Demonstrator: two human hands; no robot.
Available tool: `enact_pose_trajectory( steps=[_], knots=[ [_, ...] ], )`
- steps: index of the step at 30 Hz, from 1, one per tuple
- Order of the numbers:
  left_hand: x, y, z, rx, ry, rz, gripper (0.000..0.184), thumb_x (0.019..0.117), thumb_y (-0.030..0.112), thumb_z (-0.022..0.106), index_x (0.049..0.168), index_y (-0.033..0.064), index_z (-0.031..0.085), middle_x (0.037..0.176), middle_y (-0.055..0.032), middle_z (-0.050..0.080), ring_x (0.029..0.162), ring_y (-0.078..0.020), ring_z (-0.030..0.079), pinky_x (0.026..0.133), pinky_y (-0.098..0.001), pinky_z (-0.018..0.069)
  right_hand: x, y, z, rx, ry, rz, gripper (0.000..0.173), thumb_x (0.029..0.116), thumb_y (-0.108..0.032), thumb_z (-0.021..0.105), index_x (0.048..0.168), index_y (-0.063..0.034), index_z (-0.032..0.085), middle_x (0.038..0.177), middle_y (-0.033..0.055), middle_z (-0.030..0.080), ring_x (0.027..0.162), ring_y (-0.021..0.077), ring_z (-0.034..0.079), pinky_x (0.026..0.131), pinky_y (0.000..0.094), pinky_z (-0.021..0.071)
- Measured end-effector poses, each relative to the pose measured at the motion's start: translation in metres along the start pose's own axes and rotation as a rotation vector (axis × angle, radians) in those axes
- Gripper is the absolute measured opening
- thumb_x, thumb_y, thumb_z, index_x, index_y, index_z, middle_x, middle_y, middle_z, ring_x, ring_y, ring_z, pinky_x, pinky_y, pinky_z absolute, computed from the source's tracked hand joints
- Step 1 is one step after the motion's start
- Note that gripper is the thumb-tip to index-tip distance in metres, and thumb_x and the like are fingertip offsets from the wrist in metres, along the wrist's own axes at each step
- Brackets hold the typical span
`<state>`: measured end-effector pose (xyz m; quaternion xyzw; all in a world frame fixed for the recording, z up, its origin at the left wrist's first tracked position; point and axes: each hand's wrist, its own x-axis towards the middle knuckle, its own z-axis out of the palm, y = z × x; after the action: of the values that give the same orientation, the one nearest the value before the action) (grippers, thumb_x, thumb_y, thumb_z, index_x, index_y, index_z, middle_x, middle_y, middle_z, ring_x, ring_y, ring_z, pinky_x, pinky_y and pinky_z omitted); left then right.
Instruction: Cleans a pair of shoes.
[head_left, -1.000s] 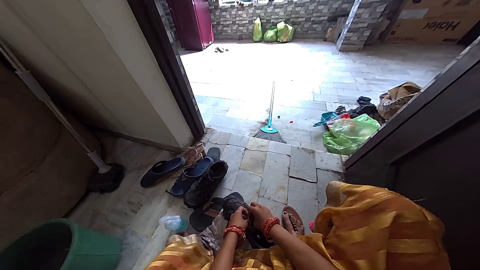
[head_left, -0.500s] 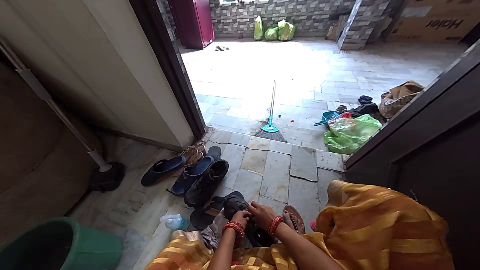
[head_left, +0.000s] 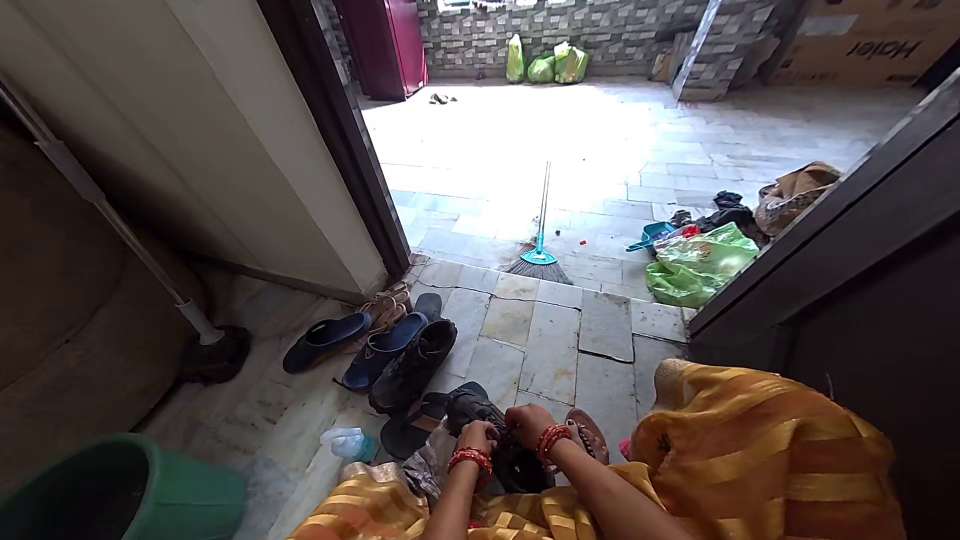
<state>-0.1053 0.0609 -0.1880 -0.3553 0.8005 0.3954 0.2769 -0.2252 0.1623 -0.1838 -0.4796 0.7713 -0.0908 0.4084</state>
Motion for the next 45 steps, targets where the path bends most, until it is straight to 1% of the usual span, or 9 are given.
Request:
enact_pose_trajectory(
  steps=[8, 14, 16, 21, 34, 37, 39, 42, 45],
  knots=[
    [-0.008, 0.010, -0.001, 0.178, -0.006, -0.058, 0.032, 0.1032, 0.015, 0.060, 0.133, 0.0101, 0.068, 0.141, -0.0158, 0.064, 0.136, -0.0335, 0.057, 0.112, -0.0570, 0.0429, -0.009, -0.014, -0.008, -0.134, -0.058, 0.114, 0.027, 0.0965, -0.002, 0.057, 0.121, -0.0022, 0.069, 0.125, 0.0258, 0.067, 0.122, 0.0449, 0.061, 0.098, 0.0658, 0.0468],
    [-0.010, 0.013, -0.001, 0.281, 0.009, -0.098, 0.031, 0.1017, 0.017, 0.062, 0.131, 0.0120, 0.070, 0.140, -0.0139, 0.064, 0.135, -0.0328, 0.058, 0.110, -0.0575, 0.0455, -0.009, -0.012, -0.011, -0.116, -0.070, 0.158, 0.025, 0.0944, -0.002, 0.060, 0.116, -0.0004, 0.071, 0.127, 0.0262, 0.066, 0.124, 0.0444, 0.060, 0.100, 0.0648, 0.0467],
    [-0.004, 0.010, 0.001, 0.304, 0.026, -0.087, 0.031, 0.1008, 0.016, 0.061, 0.130, 0.0096, 0.070, 0.140, -0.0173, 0.064, 0.134, -0.0359, 0.058, 0.110, -0.0587, 0.0438, -0.009, -0.010, -0.012, -0.102, -0.068, 0.163, 0.025, 0.0939, -0.002, 0.060, 0.116, 0.0001, 0.071, 0.126, 0.0264, 0.066, 0.124, 0.0447, 0.060, 0.100, 0.0647, 0.0468],
    [0.001, 0.003, 0.007, 0.330, 0.066, -0.098, 0.031, 0.1003, 0.017, 0.059, 0.127, 0.0077, 0.071, 0.140, -0.0193, 0.063, 0.135, -0.0371, 0.056, 0.111, -0.0585, 0.0428, -0.011, -0.006, -0.010, -0.087, -0.044, 0.189, 0.023, 0.0960, -0.005, 0.060, 0.114, 0.0014, 0.071, 0.125, 0.0261, 0.066, 0.123, 0.0441, 0.060, 0.100, 0.0639, 0.0471],
    [-0.017, 0.007, 0.007, 0.398, 0.075, -0.133, 0.031, 0.1006, 0.005, 0.057, 0.127, 0.0101, 0.071, 0.142, -0.0128, 0.063, 0.138, -0.0325, 0.054, 0.111, -0.0524, 0.0446, -0.012, -0.001, -0.009, -0.090, -0.059, 0.237, 0.023, 0.0975, -0.006, 0.057, 0.115, 0.0025, 0.069, 0.126, 0.0271, 0.065, 0.125, 0.0445, 0.059, 0.101, 0.0627, 0.0467],
    [-0.015, 0.000, 0.001, 0.376, 0.060, -0.048, 0.031, 0.1023, 0.007, 0.056, 0.131, 0.0081, 0.069, 0.143, -0.0148, 0.062, 0.138, -0.0337, 0.054, 0.112, -0.0547, 0.0437, -0.005, 0.024, -0.010, 0.045, -0.086, 0.157, 0.025, 0.0951, -0.010, 0.064, 0.115, 0.0027, 0.071, 0.119, 0.0256, 0.069, 0.117, 0.0415, 0.064, 0.102, 0.0610, 0.0461],
    [-0.013, -0.003, -0.003, 0.331, 0.022, -0.003, 0.032, 0.1037, 0.010, 0.056, 0.134, 0.0070, 0.067, 0.144, -0.0163, 0.061, 0.138, -0.0342, 0.055, 0.113, -0.0561, 0.0430, 0.000, 0.039, -0.006, 0.228, -0.110, 0.203, 0.027, 0.0943, -0.009, 0.066, 0.119, 0.0023, 0.070, 0.116, 0.0221, 0.070, 0.108, 0.0340, 0.067, 0.099, 0.0531, 0.0492],
    [-0.013, -0.001, -0.004, 0.310, 0.010, 0.039, 0.033, 0.1031, 0.009, 0.056, 0.135, 0.0069, 0.065, 0.142, -0.0166, 0.062, 0.136, -0.0348, 0.056, 0.113, -0.0571, 0.0430, 0.002, 0.040, 0.003, 0.544, -0.166, 0.352, 0.030, 0.1030, -0.011, 0.057, 0.131, -0.0002, 0.059, 0.120, 0.0169, 0.068, 0.102, 0.0237, 0.069, 0.091, 0.0413, 0.0549],
    [-0.012, 0.004, 0.001, 0.334, -0.003, 0.062, 0.035, 0.1015, 0.006, 0.057, 0.136, 0.0071, 0.064, 0.142, -0.0176, 0.062, 0.135, -0.0366, 0.057, 0.111, -0.0587, 0.0441, 0.002, 0.029, 0.010, 0.659, -0.214, 0.409, 0.035, 0.1073, -0.018, 0.053, 0.138, -0.0015, 0.052, 0.122, 0.0171, 0.065, 0.102, 0.0227, 0.067, 0.090, 0.0402, 0.0546]
  ],
)
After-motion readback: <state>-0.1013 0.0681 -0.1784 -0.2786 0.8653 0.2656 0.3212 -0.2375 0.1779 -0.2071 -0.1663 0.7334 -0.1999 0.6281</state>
